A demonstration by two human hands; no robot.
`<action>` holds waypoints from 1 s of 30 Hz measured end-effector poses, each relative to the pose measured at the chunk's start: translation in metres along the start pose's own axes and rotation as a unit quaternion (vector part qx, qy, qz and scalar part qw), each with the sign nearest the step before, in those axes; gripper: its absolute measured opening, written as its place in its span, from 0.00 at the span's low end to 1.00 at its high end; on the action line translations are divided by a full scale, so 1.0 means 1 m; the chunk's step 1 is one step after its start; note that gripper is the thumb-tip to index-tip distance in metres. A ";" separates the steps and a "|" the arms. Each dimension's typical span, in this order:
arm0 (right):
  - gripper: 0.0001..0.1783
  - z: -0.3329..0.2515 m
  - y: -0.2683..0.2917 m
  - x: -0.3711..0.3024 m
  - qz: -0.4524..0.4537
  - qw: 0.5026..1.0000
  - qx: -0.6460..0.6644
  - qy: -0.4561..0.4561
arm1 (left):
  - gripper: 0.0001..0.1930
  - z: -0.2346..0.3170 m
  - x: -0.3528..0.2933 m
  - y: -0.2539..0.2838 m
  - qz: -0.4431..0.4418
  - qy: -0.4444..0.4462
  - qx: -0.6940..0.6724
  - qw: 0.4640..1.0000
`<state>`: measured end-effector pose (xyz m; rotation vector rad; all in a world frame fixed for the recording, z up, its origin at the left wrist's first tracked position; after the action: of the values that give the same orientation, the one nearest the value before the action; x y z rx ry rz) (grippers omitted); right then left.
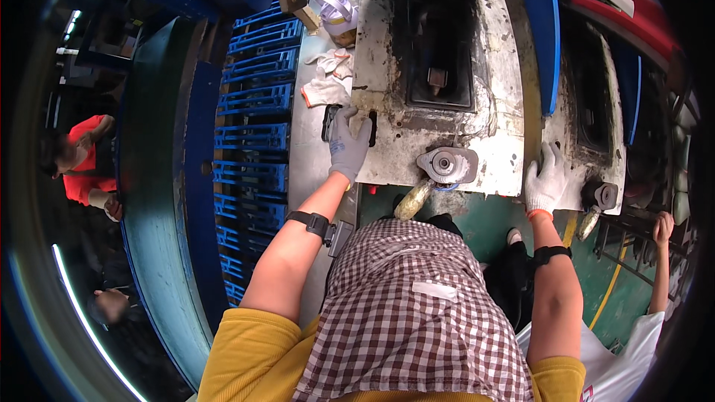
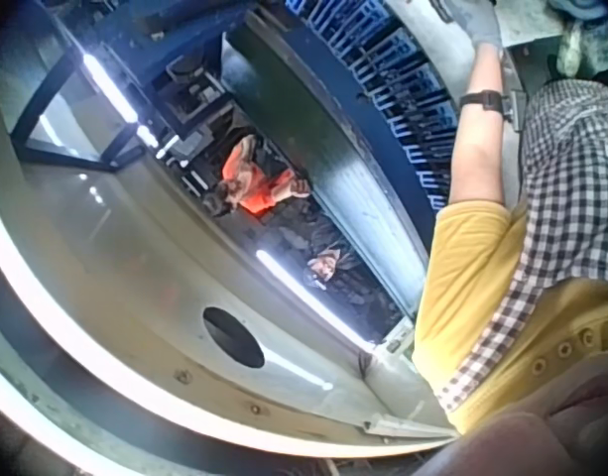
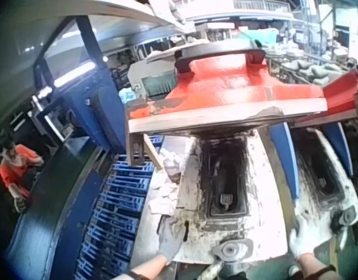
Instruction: Using factory machinery to heat and press shoe components for assembly.
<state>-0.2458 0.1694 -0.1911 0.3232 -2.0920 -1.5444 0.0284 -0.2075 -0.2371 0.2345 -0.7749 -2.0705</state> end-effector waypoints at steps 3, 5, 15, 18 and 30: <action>0.29 0.003 -0.002 -0.001 -0.008 1.000 0.013 -0.007 | 0.28 0.002 0.000 -0.001 0.000 0.009 0.004 1.000; 0.29 0.002 -0.002 0.000 -0.005 1.000 0.016 -0.004 | 0.33 0.007 -0.002 -0.001 0.023 0.008 -0.002 1.000; 0.33 0.015 -0.004 -0.004 0.006 1.000 -0.013 -0.003 | 0.42 0.013 0.004 -0.005 -0.008 -0.006 0.015 1.000; 0.32 0.009 -0.005 -0.004 -0.035 0.999 -0.004 -0.031 | 0.32 0.008 0.001 -0.004 -0.003 -0.038 0.047 0.998; 0.25 0.000 0.020 0.000 0.049 0.998 0.039 -0.012 | 0.29 -0.003 0.002 -0.007 -0.014 -0.011 -0.013 1.000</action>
<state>-0.2434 0.1761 -0.1727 0.2276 -2.1580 -1.4186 0.0231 -0.2076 -0.2434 0.2089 -0.7606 -2.1113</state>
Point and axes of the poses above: each hand's wrist, its own x-axis towards the middle knuckle, its own y-axis out of the back of the hand, z = x × y, the point moved 5 cm from there along x, towards the middle knuckle, and after that the axes turned 2 degrees about -y, right-handed, at the moved point
